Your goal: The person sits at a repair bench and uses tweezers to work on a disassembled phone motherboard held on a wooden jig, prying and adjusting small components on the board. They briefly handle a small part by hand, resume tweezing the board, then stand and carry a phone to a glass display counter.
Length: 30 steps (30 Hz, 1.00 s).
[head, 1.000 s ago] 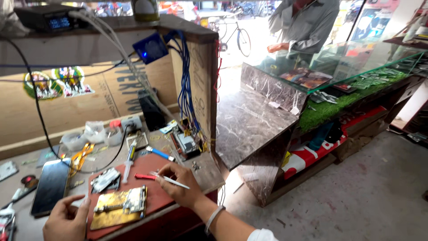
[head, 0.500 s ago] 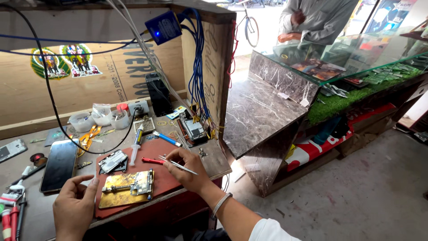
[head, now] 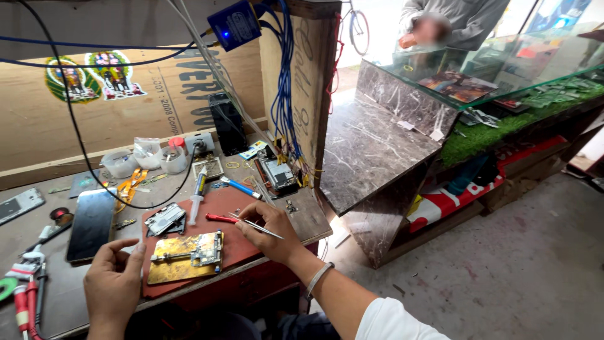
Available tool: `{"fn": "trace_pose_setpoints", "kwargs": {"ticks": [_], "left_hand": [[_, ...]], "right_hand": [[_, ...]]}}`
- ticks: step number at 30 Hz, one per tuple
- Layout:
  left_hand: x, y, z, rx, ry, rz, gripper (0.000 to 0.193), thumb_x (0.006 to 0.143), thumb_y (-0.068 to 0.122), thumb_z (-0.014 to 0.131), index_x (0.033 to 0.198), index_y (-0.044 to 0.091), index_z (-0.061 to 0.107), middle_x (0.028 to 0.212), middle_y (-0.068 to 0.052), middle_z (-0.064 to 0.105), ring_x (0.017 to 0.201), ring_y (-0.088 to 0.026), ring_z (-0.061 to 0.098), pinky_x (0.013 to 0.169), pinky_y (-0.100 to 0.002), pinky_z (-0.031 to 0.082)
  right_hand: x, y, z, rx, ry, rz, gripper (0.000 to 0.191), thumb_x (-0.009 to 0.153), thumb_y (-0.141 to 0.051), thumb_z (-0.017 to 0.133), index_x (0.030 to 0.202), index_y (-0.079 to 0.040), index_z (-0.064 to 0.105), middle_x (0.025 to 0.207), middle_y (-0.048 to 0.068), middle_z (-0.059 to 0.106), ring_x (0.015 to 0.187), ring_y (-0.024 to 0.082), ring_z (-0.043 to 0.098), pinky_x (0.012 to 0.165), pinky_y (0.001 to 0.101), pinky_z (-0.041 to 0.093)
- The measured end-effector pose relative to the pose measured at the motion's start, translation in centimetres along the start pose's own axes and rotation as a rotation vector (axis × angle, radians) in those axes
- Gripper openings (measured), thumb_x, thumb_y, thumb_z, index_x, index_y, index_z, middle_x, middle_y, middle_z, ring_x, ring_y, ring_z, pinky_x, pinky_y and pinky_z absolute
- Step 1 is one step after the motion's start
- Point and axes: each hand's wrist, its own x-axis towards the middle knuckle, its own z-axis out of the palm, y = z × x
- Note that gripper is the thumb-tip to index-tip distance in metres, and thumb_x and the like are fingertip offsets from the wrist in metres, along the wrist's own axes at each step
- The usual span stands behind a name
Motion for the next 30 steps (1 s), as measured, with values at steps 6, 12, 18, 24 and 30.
{"fn": "trace_pose_setpoints", "kwargs": {"ticks": [6,12,18,24,30], "left_hand": [[0.2,-0.4,0.3,-0.008,-0.036,0.000,0.024,0.098,0.020,0.073,0.112,0.001,0.071,0.071,-0.003,0.060,0.061,-0.007,0.052,0.053,-0.026,0.041],[0.1,-0.7,0.3,-0.052,-0.013,0.017,0.025,0.099,0.020,0.072,0.116,0.001,0.070,0.073,-0.001,0.059,0.063,-0.005,0.052,0.054,-0.024,0.041],[0.4,-1.1,0.1,-0.004,-0.021,-0.001,0.024,0.097,0.020,0.073,0.112,0.002,0.072,0.072,-0.001,0.060,0.062,-0.006,0.051,0.053,-0.025,0.041],[0.2,-1.4,0.2,-0.047,-0.027,0.001,0.024,0.099,0.021,0.072,0.113,0.002,0.070,0.072,-0.001,0.059,0.062,-0.006,0.053,0.054,-0.025,0.042],[0.2,-1.3,0.4,-0.043,-0.026,0.005,0.024,0.097,0.020,0.073,0.113,0.002,0.070,0.073,0.000,0.060,0.062,-0.006,0.052,0.054,-0.024,0.042]], "right_hand": [[0.0,0.7,-0.1,-0.068,0.020,-0.027,0.019,0.090,-0.021,0.073,0.096,-0.003,0.070,0.088,0.008,0.074,0.075,0.015,0.069,0.068,0.0296,0.055],[-0.2,0.7,-0.2,-0.030,-0.013,-0.013,0.020,0.089,-0.020,0.073,0.097,-0.003,0.070,0.089,0.008,0.073,0.077,0.014,0.070,0.070,0.0294,0.056],[0.0,0.7,0.3,-0.003,-0.003,0.028,0.019,0.088,-0.019,0.074,0.097,-0.003,0.071,0.089,0.009,0.073,0.076,0.015,0.070,0.069,0.0296,0.056],[0.0,1.1,0.2,-0.057,0.007,-0.009,0.019,0.090,-0.022,0.072,0.096,-0.004,0.071,0.090,0.008,0.073,0.078,0.015,0.069,0.071,0.0304,0.056],[0.1,1.1,0.0,-0.065,-0.002,-0.026,0.019,0.089,-0.022,0.073,0.097,-0.004,0.071,0.092,0.007,0.073,0.078,0.015,0.068,0.070,0.0297,0.055]]}}
